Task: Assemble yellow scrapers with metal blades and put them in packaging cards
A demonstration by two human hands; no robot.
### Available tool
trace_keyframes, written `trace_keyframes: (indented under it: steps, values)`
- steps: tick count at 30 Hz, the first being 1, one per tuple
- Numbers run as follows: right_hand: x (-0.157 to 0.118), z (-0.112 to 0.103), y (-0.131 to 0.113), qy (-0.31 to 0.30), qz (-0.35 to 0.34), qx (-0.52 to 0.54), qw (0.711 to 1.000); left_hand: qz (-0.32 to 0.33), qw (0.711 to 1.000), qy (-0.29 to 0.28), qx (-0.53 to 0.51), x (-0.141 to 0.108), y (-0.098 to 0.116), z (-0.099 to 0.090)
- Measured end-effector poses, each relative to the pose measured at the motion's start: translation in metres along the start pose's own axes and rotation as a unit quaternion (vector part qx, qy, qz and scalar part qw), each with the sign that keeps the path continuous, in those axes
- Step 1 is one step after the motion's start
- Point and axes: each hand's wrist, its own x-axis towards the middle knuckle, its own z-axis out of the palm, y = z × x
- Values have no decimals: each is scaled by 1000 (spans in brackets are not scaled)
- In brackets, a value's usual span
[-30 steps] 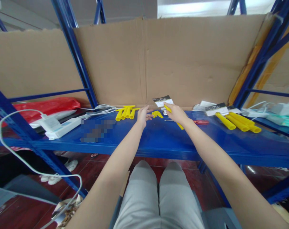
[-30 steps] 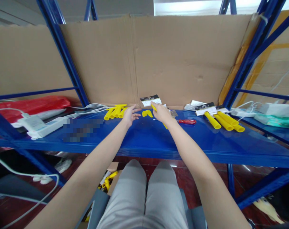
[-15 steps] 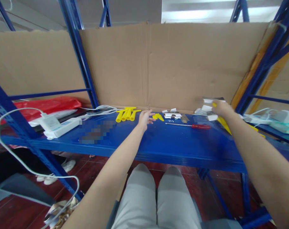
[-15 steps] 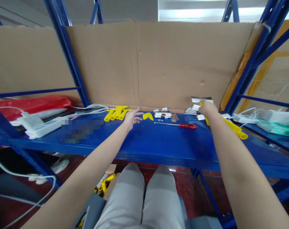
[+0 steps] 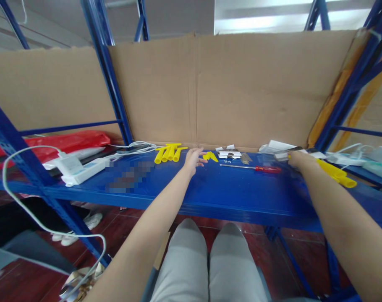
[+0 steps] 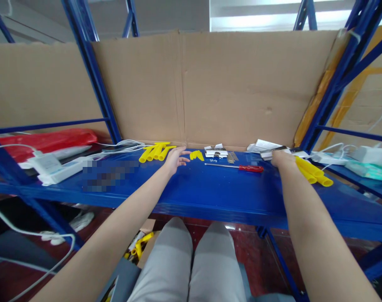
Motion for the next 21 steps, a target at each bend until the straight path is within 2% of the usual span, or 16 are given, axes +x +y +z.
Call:
trace_keyframes:
  steps: [2,6,11,17,21]
  values:
    - [-9,-3,-8,-20,11,-13,1000,0,1000,2,5,-3,1,1]
    - [-20,-2,-18,7,24,-15,1000,1,1000,5,9,-9,4,4]
    - [-19,9,-22,29,36,0,999,7,999,28,19,-8,3,7]
    - [-10,23,-17,84,7,5,996,31,993,91,66,13,-1,2]
    - [-10,22,-18,97,8,1,995,43,984,125,117,36,5,0]
